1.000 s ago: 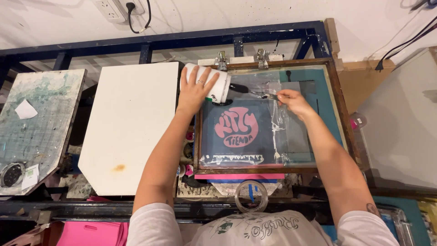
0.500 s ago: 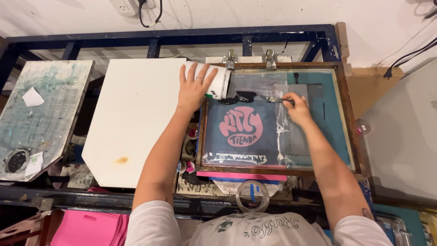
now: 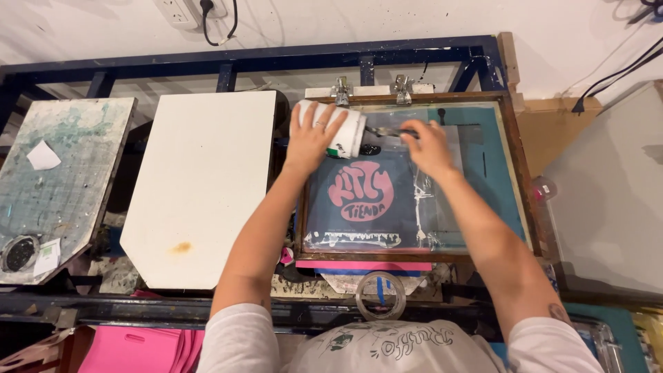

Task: The person prepares a screen printing setup by retrieving a squeegee and opening a container of black ink. They pour the ink onto a screen frame and use the squeegee to spread the ink evenly across the mesh. Finally, they lift the screen to reveal a pink t-shirt with a printed design underneath.

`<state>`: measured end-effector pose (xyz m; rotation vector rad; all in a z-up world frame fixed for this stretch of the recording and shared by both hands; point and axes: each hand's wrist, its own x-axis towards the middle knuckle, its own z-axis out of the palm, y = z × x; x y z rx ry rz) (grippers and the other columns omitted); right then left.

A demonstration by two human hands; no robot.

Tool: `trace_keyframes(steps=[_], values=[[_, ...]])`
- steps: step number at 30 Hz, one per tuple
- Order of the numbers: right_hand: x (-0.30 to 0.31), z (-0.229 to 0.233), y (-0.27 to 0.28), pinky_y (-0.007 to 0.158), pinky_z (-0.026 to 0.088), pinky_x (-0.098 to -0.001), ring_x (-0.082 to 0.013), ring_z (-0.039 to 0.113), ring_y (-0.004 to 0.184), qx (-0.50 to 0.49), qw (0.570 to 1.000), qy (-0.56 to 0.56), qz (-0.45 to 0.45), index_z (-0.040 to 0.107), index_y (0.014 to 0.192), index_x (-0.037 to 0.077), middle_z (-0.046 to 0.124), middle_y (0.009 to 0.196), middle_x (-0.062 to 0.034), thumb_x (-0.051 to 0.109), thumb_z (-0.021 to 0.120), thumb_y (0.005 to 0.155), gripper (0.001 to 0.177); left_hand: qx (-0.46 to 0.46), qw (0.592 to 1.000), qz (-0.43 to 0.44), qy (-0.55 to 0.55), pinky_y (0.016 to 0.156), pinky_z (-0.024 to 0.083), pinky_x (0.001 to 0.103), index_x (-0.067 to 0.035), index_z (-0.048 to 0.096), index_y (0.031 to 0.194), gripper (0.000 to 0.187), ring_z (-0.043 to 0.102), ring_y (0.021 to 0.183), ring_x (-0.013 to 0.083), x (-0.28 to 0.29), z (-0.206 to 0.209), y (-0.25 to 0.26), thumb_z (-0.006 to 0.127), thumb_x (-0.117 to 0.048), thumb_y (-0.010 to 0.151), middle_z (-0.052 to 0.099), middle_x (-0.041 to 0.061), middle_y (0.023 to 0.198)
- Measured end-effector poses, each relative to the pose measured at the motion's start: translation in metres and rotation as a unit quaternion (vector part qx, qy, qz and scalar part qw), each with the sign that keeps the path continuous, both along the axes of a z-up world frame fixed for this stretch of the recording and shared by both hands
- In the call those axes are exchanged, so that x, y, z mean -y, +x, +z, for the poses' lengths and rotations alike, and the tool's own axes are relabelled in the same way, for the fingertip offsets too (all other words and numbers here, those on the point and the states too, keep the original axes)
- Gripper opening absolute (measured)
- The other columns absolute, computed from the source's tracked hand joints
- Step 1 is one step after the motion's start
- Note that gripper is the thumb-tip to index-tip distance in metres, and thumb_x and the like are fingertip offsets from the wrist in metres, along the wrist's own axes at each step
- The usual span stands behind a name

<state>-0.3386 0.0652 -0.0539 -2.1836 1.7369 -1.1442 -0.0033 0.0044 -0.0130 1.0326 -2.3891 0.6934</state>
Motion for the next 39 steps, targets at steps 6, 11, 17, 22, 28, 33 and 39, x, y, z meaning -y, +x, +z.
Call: trace_keyframes(steps=[6,11,17,22,28,33,39], values=[[0.013,0.012,0.035,0.099,0.049,-0.0449,-0.0327,0.073,0.098,0.035,0.992,0.123,0.013,0.073,0.118,0.017,0.078,0.097,-0.0100,0.030,0.066,0.105,0.019,-0.014,0.999,-0.027,-0.024,0.118,0.030,0.067,-0.033,0.048,0.156,0.105,0.050,0.137,0.0383,-0.004,-0.002,-0.025,0.094,-0.012,0.064,0.056,0.003,0.151],[0.000,0.010,0.029,0.052,0.032,-0.0157,-0.0038,0.046,0.056,0.393,0.838,0.379,0.028,0.072,0.115,0.011,0.063,0.069,0.0002,0.030,0.063,0.102,0.024,-0.025,0.996,-0.057,-0.071,0.116,0.033,0.067,-0.031,0.053,0.152,0.077,0.052,0.134,0.0380,-0.006,0.005,-0.021,0.079,-0.007,0.084,0.058,0.004,0.148],[-0.019,0.010,-0.001,0.046,0.030,-0.0135,-0.0027,0.042,0.055,0.448,0.814,0.370,0.019,0.070,0.120,0.007,0.060,0.074,-0.0064,0.026,0.064,0.105,0.025,-0.009,0.995,-0.048,-0.089,0.115,0.034,0.067,-0.032,0.054,0.152,0.076,0.053,0.134,0.0376,0.002,0.009,-0.012,0.080,-0.010,0.084,0.059,0.003,0.147],[-0.023,-0.014,-0.049,0.047,0.031,-0.0143,-0.0041,0.042,0.055,0.426,0.833,0.352,-0.002,0.071,0.120,0.006,0.060,0.072,-0.0081,0.024,0.065,0.104,0.025,-0.004,0.997,-0.023,-0.073,0.116,0.033,0.065,-0.027,0.053,0.153,0.074,0.052,0.133,0.0377,0.009,0.009,0.000,0.078,-0.009,0.086,0.058,0.004,0.148],[-0.024,-0.045,-0.099,0.060,0.036,-0.0167,-0.0086,0.056,0.068,0.330,0.905,0.269,-0.013,0.073,0.122,0.009,0.070,0.082,-0.0088,0.017,0.067,0.104,0.020,-0.002,0.998,0.001,-0.055,0.117,0.033,0.065,-0.017,0.054,0.149,0.076,0.050,0.134,0.0392,0.013,0.011,0.012,0.082,-0.003,0.080,0.056,0.006,0.151],[-0.025,-0.098,-0.113,0.075,0.050,-0.0265,-0.0169,0.067,0.080,0.180,0.975,0.131,0.007,0.077,0.113,0.017,0.075,0.086,-0.0051,0.007,0.075,0.098,0.019,0.010,1.000,0.010,-0.025,0.117,0.031,0.063,-0.017,0.053,0.150,0.089,0.047,0.136,0.0380,0.007,0.013,0.019,0.092,-0.010,0.071,0.053,0.006,0.153],[-0.037,-0.100,-0.109,0.094,0.044,-0.0339,-0.0211,0.056,0.101,0.077,0.970,0.188,-0.135,0.073,0.118,0.037,0.073,0.108,0.0074,0.032,0.073,0.103,0.016,0.062,0.996,0.043,0.046,0.120,0.027,0.064,-0.021,0.043,0.157,0.123,0.041,0.141,0.0365,-0.005,0.023,0.025,0.103,-0.023,0.050,0.045,0.005,0.159]])
